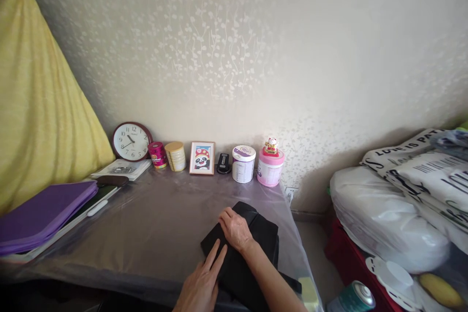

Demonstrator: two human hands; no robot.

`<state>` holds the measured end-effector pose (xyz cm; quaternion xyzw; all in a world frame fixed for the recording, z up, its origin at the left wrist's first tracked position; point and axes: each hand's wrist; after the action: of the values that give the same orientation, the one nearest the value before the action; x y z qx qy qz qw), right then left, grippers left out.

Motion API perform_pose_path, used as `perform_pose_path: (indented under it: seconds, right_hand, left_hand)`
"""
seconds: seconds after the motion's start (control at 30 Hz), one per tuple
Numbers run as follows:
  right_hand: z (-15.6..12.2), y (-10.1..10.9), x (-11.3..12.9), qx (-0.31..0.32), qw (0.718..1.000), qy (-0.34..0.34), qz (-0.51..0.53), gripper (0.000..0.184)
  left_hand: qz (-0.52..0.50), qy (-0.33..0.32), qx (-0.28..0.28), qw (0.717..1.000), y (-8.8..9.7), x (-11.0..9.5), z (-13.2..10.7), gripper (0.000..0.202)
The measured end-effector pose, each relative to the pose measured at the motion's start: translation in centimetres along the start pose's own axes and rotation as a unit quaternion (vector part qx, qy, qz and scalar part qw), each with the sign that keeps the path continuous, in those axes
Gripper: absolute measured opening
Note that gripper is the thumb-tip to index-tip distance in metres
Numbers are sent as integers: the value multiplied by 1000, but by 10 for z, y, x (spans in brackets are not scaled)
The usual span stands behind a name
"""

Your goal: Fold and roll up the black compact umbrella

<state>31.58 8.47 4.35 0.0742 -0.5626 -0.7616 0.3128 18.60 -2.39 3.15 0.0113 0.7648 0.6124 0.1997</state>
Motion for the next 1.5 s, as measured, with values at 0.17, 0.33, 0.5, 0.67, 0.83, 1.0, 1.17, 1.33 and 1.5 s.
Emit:
perform_pose_path:
  seconds: [0.17, 0.33, 0.5, 0.67, 0.83, 1.0, 1.17, 1.33, 1.5]
  right_hand:
    - [-19, 5, 7, 17, 995, 80, 55, 31]
    - [-12, 7, -6, 41, 995, 89, 37, 36]
    - [-1, 2, -25, 71, 993, 94, -5, 39]
    - [12, 2, -46, 69, 994, 68, -51, 40]
    - [28, 2, -72, 62, 994, -31, -89, 36]
    - [20, 16, -98, 16, 984, -133, -114, 29]
    - [-40, 48, -111, -63, 960, -232, -145, 37]
    - [-99, 56, -83, -143, 918, -358, 98, 38]
    - [-114, 49, -45, -130, 895, -389, 176, 40]
  left_hand:
    - [5, 12, -12, 1000, 0, -4, 6, 82]
    - [-4, 28, -23, 999, 1, -12, 14, 81]
    - [12, 55, 13, 998, 4, -21, 15, 82]
    - [6, 69, 22, 997, 6, -23, 15, 82]
    - [0, 68, 8, 998, 3, -21, 16, 84]
    - [6, 83, 7, 997, 6, -22, 13, 83]
    - [-2, 77, -13, 997, 3, -22, 9, 82]
    - [5, 74, -49, 996, -7, -23, 7, 85]
    - [11, 79, -64, 995, -11, -29, 7, 87]
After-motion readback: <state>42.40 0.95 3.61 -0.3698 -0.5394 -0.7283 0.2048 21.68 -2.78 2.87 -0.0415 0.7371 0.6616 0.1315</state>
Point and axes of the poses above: each hand's wrist, its own z-axis towards the middle knuckle, its own y-axis out of the back of the hand, x = y × z, and after that the axes turned 1 degree about -x, right-handed
